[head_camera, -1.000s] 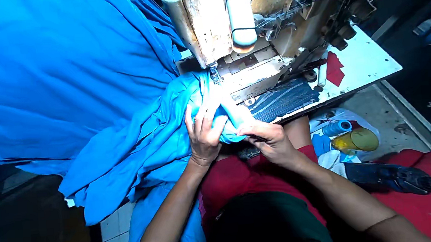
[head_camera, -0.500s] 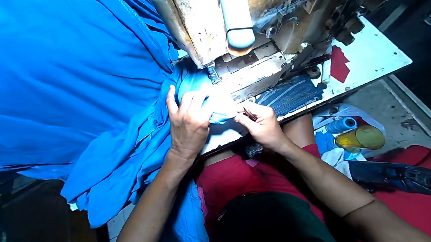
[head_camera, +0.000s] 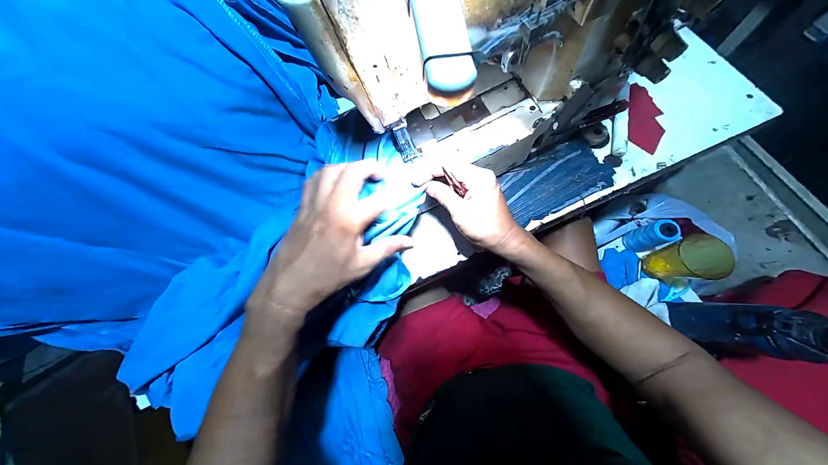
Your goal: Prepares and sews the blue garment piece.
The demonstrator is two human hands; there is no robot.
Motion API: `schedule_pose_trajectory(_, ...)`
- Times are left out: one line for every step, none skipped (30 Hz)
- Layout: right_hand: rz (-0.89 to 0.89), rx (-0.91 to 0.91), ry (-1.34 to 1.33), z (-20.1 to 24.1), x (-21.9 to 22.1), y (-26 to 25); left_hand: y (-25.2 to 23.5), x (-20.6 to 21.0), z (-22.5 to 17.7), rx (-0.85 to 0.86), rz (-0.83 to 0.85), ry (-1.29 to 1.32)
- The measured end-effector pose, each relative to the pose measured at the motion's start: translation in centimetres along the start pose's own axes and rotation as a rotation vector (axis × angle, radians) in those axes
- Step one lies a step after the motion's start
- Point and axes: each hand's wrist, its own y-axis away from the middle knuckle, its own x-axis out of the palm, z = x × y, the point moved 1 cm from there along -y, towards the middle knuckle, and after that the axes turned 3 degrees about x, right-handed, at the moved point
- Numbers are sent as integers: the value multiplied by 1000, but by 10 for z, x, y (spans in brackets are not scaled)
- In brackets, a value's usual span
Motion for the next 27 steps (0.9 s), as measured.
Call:
schedule_pose_trajectory(3,-20,-16,-3,0,-2,9,-8,12,-60,37,-38)
schedule_pose_trajectory(1,-48,-35,-8,2,-7,19,-16,27,-120,43,-67)
schedule_pose_trajectory(5,-77,-27,-9,2,-10,30,-24,38,-168,24,-75)
schedule_pose_trajectory(22,-105,9,-8,1,-12,41,-33,42,-192,-28,-41)
schedule_pose_trajectory(58,-128,63,-3,-3,-11,49,-41,36,-184,-108,42)
schedule_pose_trajectory(111,-145,117,6,-9,-9,51,-47,24,-144,-192,142)
schedule_pose_trajectory(178,-165,145,14,-14,-7,50,-52,6,-93,-252,241)
schedule_pose_trajectory(260,-188,153,22,-19,-5,49,-52,-13,-40,-295,320)
schedule_pose_trajectory(340,-218,152,28,-24,-3,49,-47,-31,10,-327,381)
schedule_pose_trajectory(422,-241,132,36,-28,2,49,-38,-44,60,-347,437)
schedule_pose_trajectory(489,-261,90,42,-31,8,51,-24,-54,103,-368,494)
schedule_pose_trajectory(540,-270,50,46,-33,16,53,-8,-61,130,-391,550)
schedule_pose_trajectory(562,-278,31,48,-35,25,54,7,-67,145,-423,588)
schedule_pose_trajectory(564,-281,29,48,-37,33,54,23,-72,139,-476,595)
schedule_pose_trajectory(551,-275,33,47,-39,42,52,37,-76,108,-550,554)
schedule_pose_trajectory(529,-264,46,45,-41,49,49,52,-80,54,-612,445)
schedule_pose_trajectory(500,-249,66,42,-42,56,46,66,-82,-5,-634,301)
schedule_pose_trajectory(465,-235,78,39,-43,62,44,79,-81,-51,-603,168)
schedule_pose_trajectory(424,-224,80,36,-43,68,43,89,-77,-73,-550,79)
schedule_pose_trajectory(388,-209,75,35,-44,72,44,97,-71,-96,-487,21)
schedule_pose_trajectory(356,-191,67,33,-46,75,46,101,-64,-132,-434,-14)
schedule_pose_trajectory(334,-166,56,32,-47,78,49,99,-59,-172,-389,-36)
schedule_pose_trajectory(316,-138,40,30,-48,80,52,93,-57,-202,-353,-47)
schedule_pose_trajectory(300,-112,22,28,-48,82,56,85,-56,-212,-327,-55)
schedule_pose_trajectory(285,-89,3,26,-47,83,58,76,-57,-209,-312,-59)
schedule_pose_trajectory(266,-68,-13,24,-46,83,58,68,-58,-199,-305,-65)
schedule_pose_trajectory(243,-45,-21,23,-45,82,56,61,-58,-188,-306,-73)
